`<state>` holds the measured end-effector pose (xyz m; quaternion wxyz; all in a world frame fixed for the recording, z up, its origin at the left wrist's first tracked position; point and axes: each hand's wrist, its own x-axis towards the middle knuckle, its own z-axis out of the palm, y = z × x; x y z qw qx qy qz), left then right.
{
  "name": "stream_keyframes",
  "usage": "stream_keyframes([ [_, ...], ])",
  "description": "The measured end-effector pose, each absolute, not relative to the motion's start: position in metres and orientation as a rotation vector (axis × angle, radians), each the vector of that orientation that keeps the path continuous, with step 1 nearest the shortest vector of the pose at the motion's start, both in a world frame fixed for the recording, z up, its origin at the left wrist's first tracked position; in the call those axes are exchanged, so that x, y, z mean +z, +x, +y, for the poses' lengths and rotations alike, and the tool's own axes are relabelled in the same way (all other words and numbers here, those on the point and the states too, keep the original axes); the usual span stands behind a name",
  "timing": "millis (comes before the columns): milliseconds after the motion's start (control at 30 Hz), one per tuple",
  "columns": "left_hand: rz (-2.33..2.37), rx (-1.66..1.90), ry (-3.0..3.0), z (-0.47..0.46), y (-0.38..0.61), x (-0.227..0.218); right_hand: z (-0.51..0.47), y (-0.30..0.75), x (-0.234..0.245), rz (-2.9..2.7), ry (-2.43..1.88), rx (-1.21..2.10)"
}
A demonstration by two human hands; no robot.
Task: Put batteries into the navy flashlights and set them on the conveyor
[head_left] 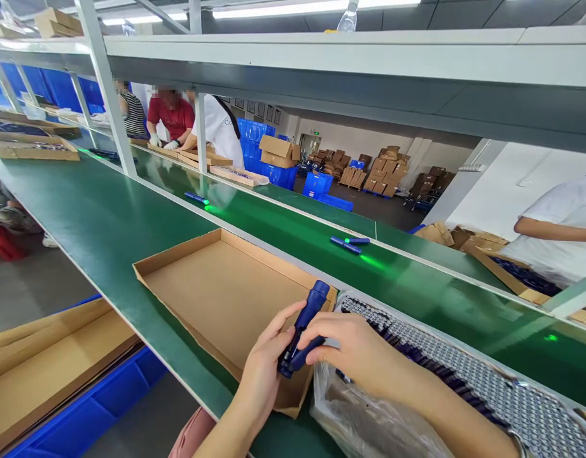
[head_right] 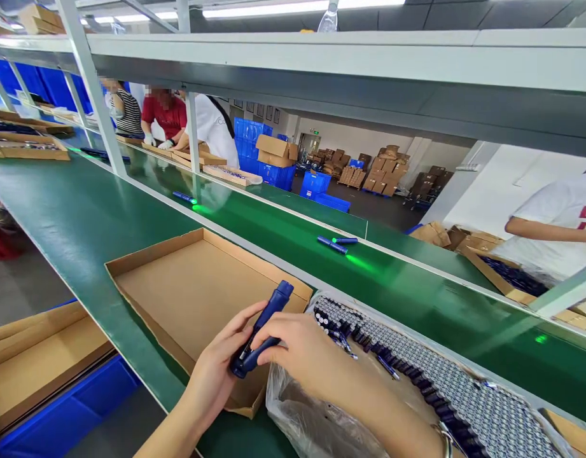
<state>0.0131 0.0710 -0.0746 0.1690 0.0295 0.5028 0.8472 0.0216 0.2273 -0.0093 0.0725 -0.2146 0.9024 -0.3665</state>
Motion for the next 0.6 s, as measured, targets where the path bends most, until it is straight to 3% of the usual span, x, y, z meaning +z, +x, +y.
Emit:
stream_keyframes([
  [300, 1.49, 2.428, 0.077, 0.072, 0.011, -0.079, 0.214, 0.023, -0.015, 2.81, -0.829, -0.826],
  [533, 1.327, 2.474, 0.066, 0.07, 0.012, -0.078, 0.207, 0.029, -0.044, 3.219, -1.011, -0.83],
  [600, 1.282, 2.502, 0.099, 0.069, 0.012, -0.078, 0.204, 0.027, -0.051, 3.326, -0.854, -0.93],
])
